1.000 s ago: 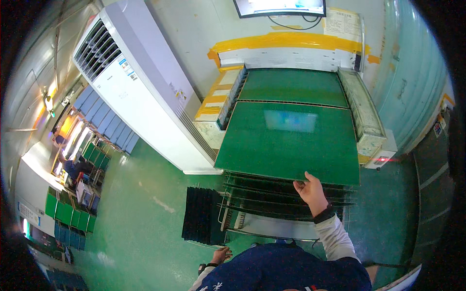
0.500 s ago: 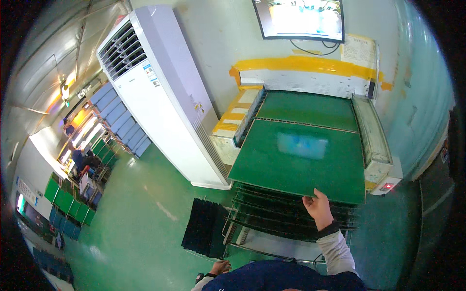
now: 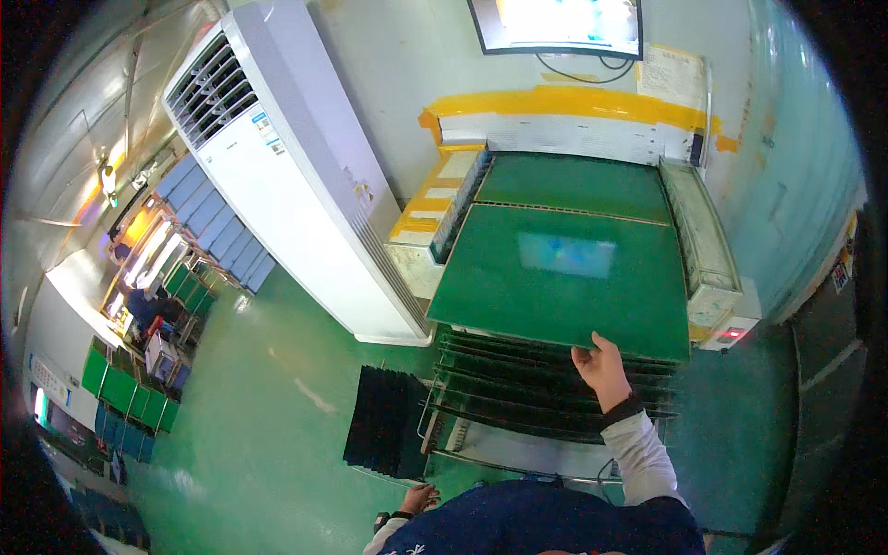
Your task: The person takes green circuit boards from a vertical storage rack and places them onto the moving conveyor belt of an industrial machine.
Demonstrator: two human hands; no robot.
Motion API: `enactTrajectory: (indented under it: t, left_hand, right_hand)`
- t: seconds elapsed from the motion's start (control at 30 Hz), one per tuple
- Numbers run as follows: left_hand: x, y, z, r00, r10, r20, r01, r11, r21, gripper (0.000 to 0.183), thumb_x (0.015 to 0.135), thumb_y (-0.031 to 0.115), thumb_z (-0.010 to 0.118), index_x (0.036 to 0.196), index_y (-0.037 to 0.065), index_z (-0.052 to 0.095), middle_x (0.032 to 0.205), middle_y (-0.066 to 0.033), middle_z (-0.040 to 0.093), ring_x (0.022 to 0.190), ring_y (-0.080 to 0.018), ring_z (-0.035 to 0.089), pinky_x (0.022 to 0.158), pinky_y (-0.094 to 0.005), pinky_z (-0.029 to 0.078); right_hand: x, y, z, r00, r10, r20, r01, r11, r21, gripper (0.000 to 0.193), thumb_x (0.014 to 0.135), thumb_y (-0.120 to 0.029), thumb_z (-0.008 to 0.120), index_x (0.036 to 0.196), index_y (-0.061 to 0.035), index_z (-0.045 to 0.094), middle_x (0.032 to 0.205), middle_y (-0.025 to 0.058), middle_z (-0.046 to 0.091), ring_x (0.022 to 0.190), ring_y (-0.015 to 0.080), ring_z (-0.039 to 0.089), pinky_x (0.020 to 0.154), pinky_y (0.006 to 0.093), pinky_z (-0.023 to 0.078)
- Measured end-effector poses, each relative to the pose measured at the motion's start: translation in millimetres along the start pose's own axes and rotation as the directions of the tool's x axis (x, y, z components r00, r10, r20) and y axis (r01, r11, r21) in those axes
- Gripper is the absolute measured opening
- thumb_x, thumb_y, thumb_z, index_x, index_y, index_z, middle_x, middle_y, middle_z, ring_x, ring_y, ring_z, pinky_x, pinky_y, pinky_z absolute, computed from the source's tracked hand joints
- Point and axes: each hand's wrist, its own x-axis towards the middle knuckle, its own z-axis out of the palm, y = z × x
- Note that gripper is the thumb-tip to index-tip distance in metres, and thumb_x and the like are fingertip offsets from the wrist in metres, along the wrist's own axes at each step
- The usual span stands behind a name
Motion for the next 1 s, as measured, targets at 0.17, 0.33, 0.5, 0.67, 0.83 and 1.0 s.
enactTrajectory:
  t: [0.17, 0.33, 0.5, 0.67, 0.83, 1.0]
  left_hand:
    - [-10.8, 9.1, 14.4, 0.996, -0.024, -0.083, 0.025, 1.0, 0.0, 0.034, 0.09, 0.021, 0.053, 0.115, -0.001, 0.049, 0.097, -0.0118, 0.063, 0.077, -0.0246, 0.065, 0.059, -0.0312, 0.052]
    - [-12.6, 8.7, 8.3, 1.0, -0.024, -0.016, 0.024, 1.0, -0.005, 0.037, 0.089, 0.021, 0.054, 0.119, 0.0, 0.047, 0.093, -0.0106, 0.063, 0.076, -0.0227, 0.065, 0.057, -0.0296, 0.051]
    - [-10.1, 3.4, 4.2, 1.0, -0.013, 0.01, 0.013, 0.998, -0.059, 0.038, 0.089, 0.021, 0.054, 0.12, 0.0, 0.047, 0.092, -0.0101, 0.062, 0.074, -0.0221, 0.065, 0.056, -0.0292, 0.051]
    - [-8.6, 6.8, 12.4, 0.999, -0.032, -0.037, 0.03, 0.999, -0.039, 0.037, 0.089, 0.02, 0.054, 0.12, 0.0, 0.046, 0.093, -0.0115, 0.062, 0.073, -0.0236, 0.065, 0.056, -0.0303, 0.052]
    - [2.8, -1.9, 4.2, 0.997, -0.035, -0.065, 0.028, 0.995, -0.101, 0.037, 0.089, 0.018, 0.054, 0.12, -0.001, 0.046, 0.097, -0.0142, 0.062, 0.077, -0.0266, 0.065, 0.061, -0.0328, 0.053]
    - [3.0, 1.9, 5.9, 0.998, -0.034, -0.058, 0.033, 0.999, -0.023, 0.038, 0.089, 0.019, 0.055, 0.119, -0.003, 0.047, 0.099, -0.0146, 0.061, 0.08, -0.0274, 0.065, 0.062, -0.0327, 0.053]
  right_hand:
    - [10.6, -7.2, -2.4, 1.0, 0.017, 0.011, -0.017, 1.0, -0.016, 0.017, 0.082, -0.015, 0.062, 0.092, -0.0077, 0.051, 0.085, 0.0069, 0.055, 0.079, 0.0248, 0.053, 0.074, 0.0381, 0.05]
    - [20.3, -9.9, -4.0, 0.999, 0.034, -0.023, -0.035, 0.999, -0.017, 0.016, 0.084, -0.016, 0.061, 0.092, -0.007, 0.051, 0.091, 0.0082, 0.054, 0.082, 0.0247, 0.052, 0.075, 0.0373, 0.05]
    - [23.3, -10.9, -3.2, 1.0, 0.012, -0.019, -0.012, 1.0, -0.009, 0.018, 0.084, -0.015, 0.059, 0.096, -0.0061, 0.049, 0.093, 0.0097, 0.053, 0.082, 0.0249, 0.052, 0.075, 0.0367, 0.05]
    - [26.6, -14.8, -3.4, 1.0, 0.003, -0.013, -0.003, 1.0, 0.015, 0.018, 0.084, -0.015, 0.06, 0.096, -0.0052, 0.049, 0.09, 0.0105, 0.054, 0.08, 0.0247, 0.052, 0.075, 0.0369, 0.05]
    - [31.3, -15.7, 2.8, 1.0, -0.001, 0.007, 0.001, 1.0, 0.004, 0.018, 0.084, -0.015, 0.06, 0.094, -0.0042, 0.049, 0.088, 0.0112, 0.053, 0.079, 0.0248, 0.051, 0.074, 0.0378, 0.05]
    - [32.5, -19.3, 8.9, 1.0, 0.004, 0.003, -0.004, 1.0, 0.012, 0.021, 0.084, -0.014, 0.061, 0.096, -0.0036, 0.047, 0.089, 0.0127, 0.052, 0.078, 0.0249, 0.05, 0.075, 0.0396, 0.049]
